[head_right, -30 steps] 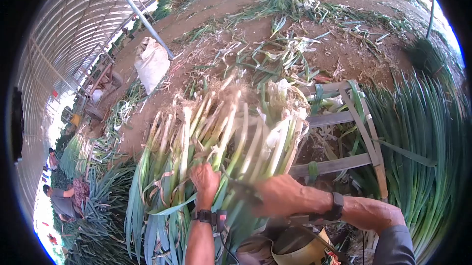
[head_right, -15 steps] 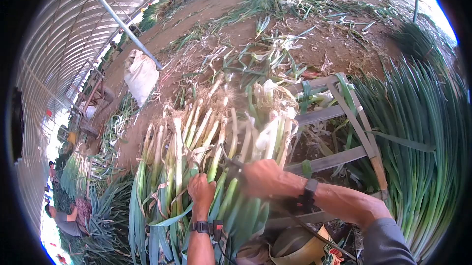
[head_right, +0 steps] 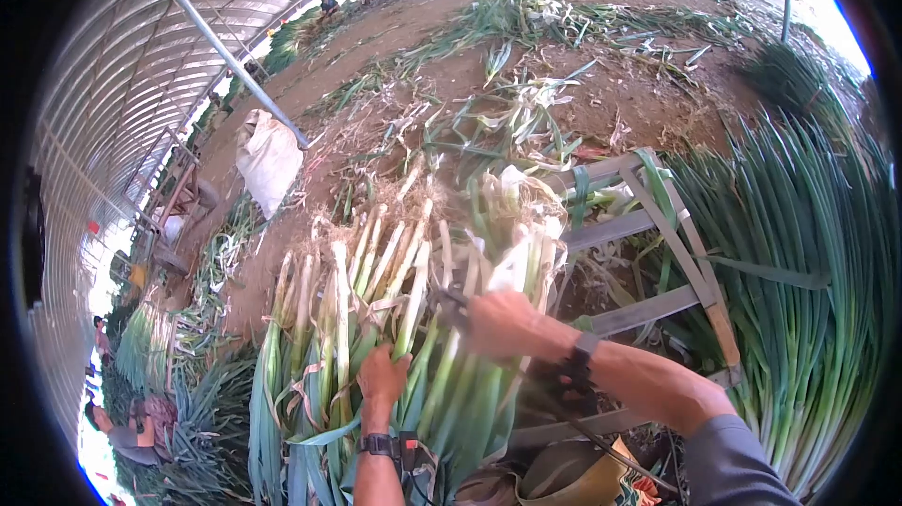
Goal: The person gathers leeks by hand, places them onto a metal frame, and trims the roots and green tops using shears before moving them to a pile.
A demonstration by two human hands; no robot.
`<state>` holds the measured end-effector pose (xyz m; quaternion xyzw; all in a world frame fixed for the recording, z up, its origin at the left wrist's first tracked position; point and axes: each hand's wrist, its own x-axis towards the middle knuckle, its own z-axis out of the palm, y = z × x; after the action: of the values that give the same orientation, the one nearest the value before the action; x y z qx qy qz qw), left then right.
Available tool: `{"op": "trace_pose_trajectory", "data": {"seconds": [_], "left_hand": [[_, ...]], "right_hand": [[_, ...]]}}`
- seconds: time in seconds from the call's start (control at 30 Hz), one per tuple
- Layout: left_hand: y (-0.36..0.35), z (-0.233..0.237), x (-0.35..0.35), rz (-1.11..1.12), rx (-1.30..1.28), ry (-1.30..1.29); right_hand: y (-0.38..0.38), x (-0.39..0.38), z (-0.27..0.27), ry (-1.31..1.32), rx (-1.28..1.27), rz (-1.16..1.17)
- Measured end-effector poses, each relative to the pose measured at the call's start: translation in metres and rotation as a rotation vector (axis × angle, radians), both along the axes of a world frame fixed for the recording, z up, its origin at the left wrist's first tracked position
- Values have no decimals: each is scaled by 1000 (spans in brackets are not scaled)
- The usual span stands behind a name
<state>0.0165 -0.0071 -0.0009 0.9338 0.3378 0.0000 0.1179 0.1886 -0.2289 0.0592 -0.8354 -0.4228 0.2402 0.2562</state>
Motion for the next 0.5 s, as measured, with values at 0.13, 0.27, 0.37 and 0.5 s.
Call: {"op": "trace_pose_trajectory", "data": {"seconds": [0.13,0.27,0.37,0.5], "left_hand": [[-5,24,8,-10,-51,5],[-10,28,11,-50,-35,40],[-9,-14,-7,-183,33,52],[-37,-9,-30,-215,-4,-7]], "right_hand": [[-50,-36,21,75,94,108],[-75,-49,22,-23,164,166],[-72,-45,26,-135,106,83],[-59,-40,24,-69,67,83]]}}
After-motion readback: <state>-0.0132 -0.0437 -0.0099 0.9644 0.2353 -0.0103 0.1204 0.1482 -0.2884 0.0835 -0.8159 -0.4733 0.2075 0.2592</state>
